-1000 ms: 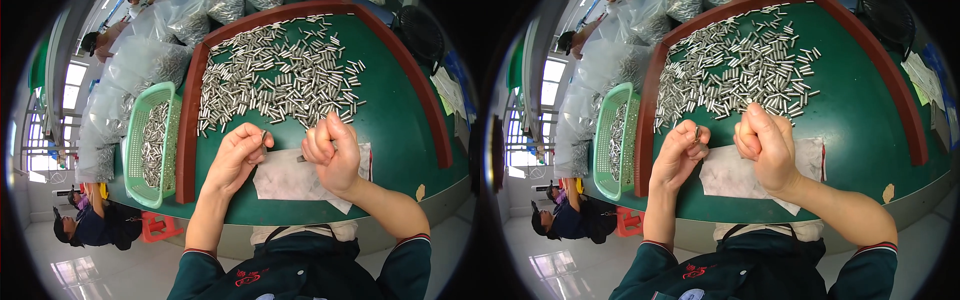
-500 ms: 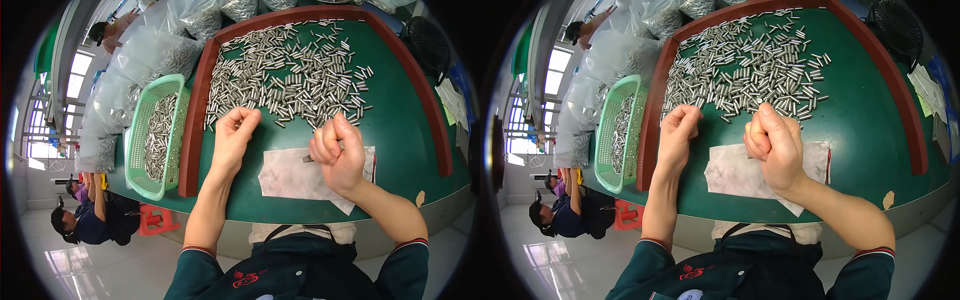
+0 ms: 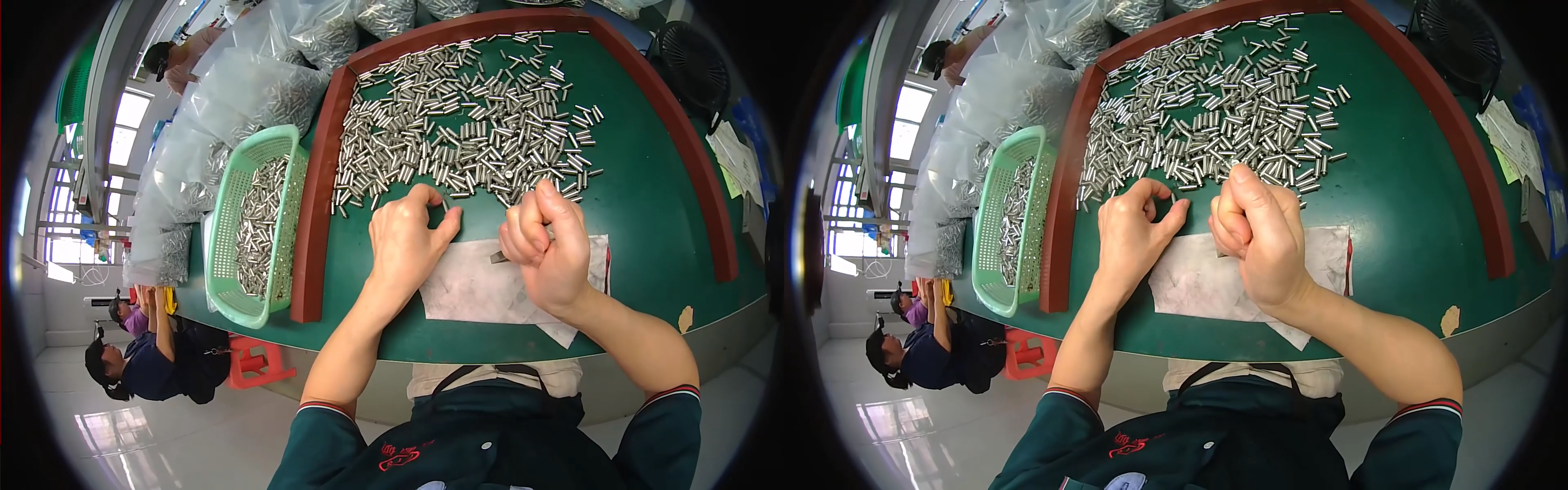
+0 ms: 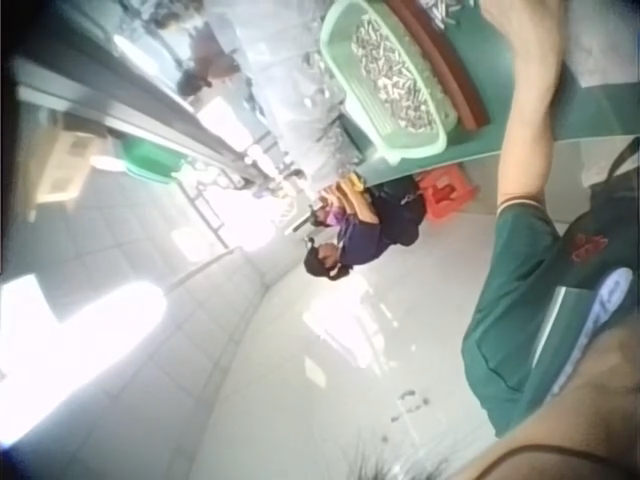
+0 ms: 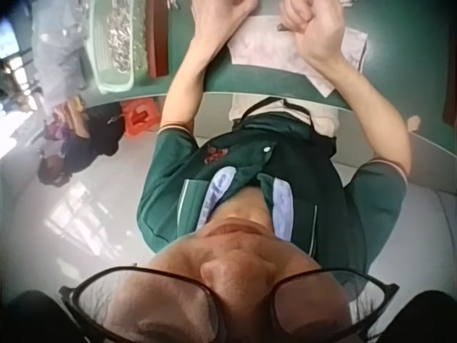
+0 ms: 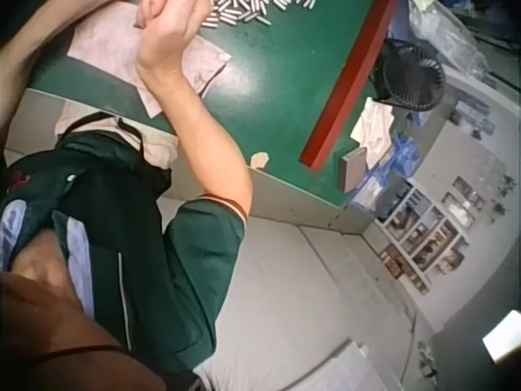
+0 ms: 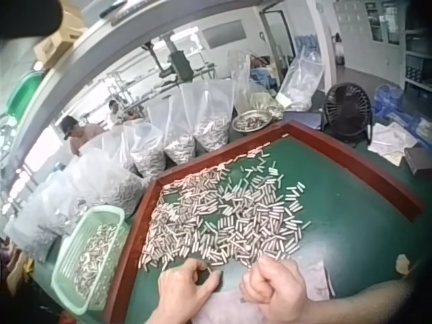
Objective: Inspect and sort small metal pins using a hand tool at a workstation.
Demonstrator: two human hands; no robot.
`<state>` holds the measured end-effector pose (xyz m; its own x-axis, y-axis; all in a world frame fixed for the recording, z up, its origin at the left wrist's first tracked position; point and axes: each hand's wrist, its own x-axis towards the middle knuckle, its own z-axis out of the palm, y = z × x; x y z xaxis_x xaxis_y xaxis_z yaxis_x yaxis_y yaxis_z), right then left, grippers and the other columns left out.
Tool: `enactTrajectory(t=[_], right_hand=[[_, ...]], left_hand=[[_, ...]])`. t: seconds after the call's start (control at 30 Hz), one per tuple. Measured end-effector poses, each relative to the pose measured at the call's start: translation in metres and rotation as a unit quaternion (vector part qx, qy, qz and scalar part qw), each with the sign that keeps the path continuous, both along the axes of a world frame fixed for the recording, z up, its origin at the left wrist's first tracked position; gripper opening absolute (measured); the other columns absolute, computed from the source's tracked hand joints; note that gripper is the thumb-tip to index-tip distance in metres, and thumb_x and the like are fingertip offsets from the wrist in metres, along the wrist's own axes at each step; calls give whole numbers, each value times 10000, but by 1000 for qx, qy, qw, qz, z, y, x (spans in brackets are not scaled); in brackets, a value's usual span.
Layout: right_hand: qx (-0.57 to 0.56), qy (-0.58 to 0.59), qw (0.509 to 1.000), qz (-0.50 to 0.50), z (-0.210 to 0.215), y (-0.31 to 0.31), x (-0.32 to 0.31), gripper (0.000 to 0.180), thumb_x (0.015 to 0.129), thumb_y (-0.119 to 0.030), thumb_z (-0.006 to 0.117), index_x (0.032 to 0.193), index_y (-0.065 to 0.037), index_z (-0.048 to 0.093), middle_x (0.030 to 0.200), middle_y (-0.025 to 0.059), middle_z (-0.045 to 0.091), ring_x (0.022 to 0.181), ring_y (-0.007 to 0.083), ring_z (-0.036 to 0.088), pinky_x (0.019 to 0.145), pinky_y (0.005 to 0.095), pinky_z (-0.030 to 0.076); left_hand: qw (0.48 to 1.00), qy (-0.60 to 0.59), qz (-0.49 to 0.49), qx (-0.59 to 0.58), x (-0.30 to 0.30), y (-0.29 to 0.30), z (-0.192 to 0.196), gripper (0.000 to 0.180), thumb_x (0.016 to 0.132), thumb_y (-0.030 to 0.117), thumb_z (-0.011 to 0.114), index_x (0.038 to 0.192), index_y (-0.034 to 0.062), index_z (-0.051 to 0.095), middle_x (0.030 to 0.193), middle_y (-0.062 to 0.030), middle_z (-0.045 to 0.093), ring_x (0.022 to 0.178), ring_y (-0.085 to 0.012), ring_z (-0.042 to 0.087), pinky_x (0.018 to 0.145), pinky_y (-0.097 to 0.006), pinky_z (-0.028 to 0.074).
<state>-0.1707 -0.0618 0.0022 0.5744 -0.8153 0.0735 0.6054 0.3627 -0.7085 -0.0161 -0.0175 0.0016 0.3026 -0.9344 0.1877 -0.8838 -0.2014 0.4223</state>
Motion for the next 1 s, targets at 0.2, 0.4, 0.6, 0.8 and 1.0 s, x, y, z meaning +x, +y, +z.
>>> enactTrajectory(t=[0.2, 0.4, 0.6, 0.8, 1.0], right_hand=[[6, 6, 1000, 0, 3, 1, 0, 447, 907, -279, 313, 502, -97, 263, 431, -18, 249, 386, 65, 200, 384, 227, 170], [8, 10, 1000, 2, 1, -1, 0, 443, 907, -281, 313, 505, -101, 263, 431, -20, 246, 389, 64, 196, 386, 226, 166], [13, 15, 1000, 1, 3, -1, -1, 439, 903, -282, 315, 506, -102, 263, 431, -22, 245, 390, 64, 192, 385, 225, 164], [20, 15, 1000, 1, 3, -1, 1, 435, 901, -278, 317, 507, -102, 267, 431, -22, 246, 388, 63, 191, 383, 225, 167], [22, 15, 1000, -4, 4, -1, 0, 433, 901, -271, 320, 506, -101, 269, 430, -24, 246, 385, 60, 192, 382, 223, 169]], left_hand=[[997, 64, -23, -23, 11, 9, -2, 79, 713, 77, 591, 726, 6, 559, 450, -70, 442, 385, -192, 445, 415, -304, 364], [572, 815, -89, -28, 39, 10, 9, 134, 806, 150, 489, 723, 55, 446, 631, -4, 390, 547, -72, 356, 473, -201, 279], [659, 747, -66, -51, 33, 3, 9, 145, 785, 165, 535, 770, 21, 540, 621, -9, 446, 548, -70, 384, 474, -189, 294], [988, 133, -46, -57, 6, -3, -4, 104, 682, 73, 658, 761, 26, 609, 456, -9, 358, 410, -91, 345, 409, -249, 301], [995, 50, -75, -47, 2, -6, -4, 110, 670, 83, 655, 754, 29, 609, 468, -66, 438, 399, -198, 415, 420, -316, 354]])
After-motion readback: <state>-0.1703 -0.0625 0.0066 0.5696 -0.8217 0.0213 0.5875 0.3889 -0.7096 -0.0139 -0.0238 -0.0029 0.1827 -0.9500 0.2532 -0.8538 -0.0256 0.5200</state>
